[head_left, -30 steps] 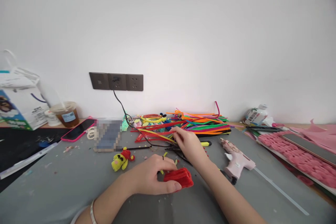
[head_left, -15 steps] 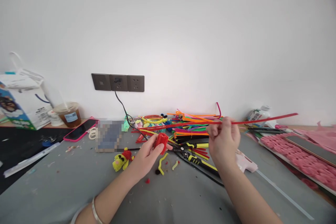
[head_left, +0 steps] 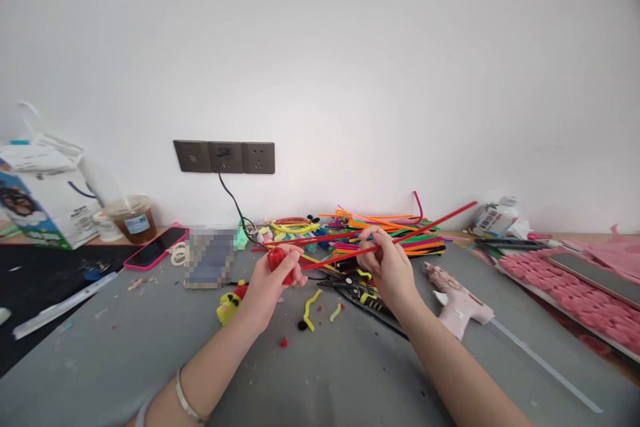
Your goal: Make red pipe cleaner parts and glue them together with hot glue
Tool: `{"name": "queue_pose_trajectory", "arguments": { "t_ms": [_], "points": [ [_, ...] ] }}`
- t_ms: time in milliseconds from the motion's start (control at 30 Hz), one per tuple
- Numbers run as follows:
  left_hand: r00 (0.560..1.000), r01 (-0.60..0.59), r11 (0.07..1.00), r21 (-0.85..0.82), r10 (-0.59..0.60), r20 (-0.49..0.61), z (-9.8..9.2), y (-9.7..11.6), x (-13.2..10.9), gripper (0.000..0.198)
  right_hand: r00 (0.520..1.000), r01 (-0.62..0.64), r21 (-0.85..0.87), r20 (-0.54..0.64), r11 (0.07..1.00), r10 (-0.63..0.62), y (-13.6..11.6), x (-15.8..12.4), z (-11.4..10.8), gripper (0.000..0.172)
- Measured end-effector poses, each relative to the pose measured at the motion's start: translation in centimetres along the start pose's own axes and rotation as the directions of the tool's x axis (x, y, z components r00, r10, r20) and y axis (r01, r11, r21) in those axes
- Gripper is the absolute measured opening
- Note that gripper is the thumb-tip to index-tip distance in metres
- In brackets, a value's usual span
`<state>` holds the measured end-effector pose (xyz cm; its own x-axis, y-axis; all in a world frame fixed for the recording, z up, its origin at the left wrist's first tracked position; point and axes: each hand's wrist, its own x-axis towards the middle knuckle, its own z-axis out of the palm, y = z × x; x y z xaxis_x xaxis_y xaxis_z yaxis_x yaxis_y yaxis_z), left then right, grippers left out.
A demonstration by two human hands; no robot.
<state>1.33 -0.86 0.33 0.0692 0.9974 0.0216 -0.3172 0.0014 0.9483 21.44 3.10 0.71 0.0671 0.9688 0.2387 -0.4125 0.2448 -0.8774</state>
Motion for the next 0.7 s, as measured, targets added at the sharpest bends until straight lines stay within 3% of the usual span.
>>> {"name": "queue_pose_trajectory", "arguments": {
  "t_ms": [233, 500, 700],
  "points": [
    [0.992, 0.112, 0.963, 0.244, -0.124, 0.034, 0.12, 0.09, -0.21, 0.034, 1.0, -0.024, -0.028, 0.003, 0.999, 0.024, -0.17, -0.03, 0.14, 0.02],
    [0.983, 0.069, 0.939, 0.337, -0.121, 0.136, 0.39, 0.47, -0.58, 0.026, 0.985, -0.041, -0.152, 0.16, 0.988, 0.066, -0.04, -0.41, 0.66, 0.037],
    [0.962, 0.085, 0.919, 0.384, -0.176, 0.209, 0.27, 0.02, -0.53, 0.027, 0.981, -0.028, -0.194, 0.185, 0.981, 0.065, 0.33, -0.7, 0.89, 0.043]
  ]
}}
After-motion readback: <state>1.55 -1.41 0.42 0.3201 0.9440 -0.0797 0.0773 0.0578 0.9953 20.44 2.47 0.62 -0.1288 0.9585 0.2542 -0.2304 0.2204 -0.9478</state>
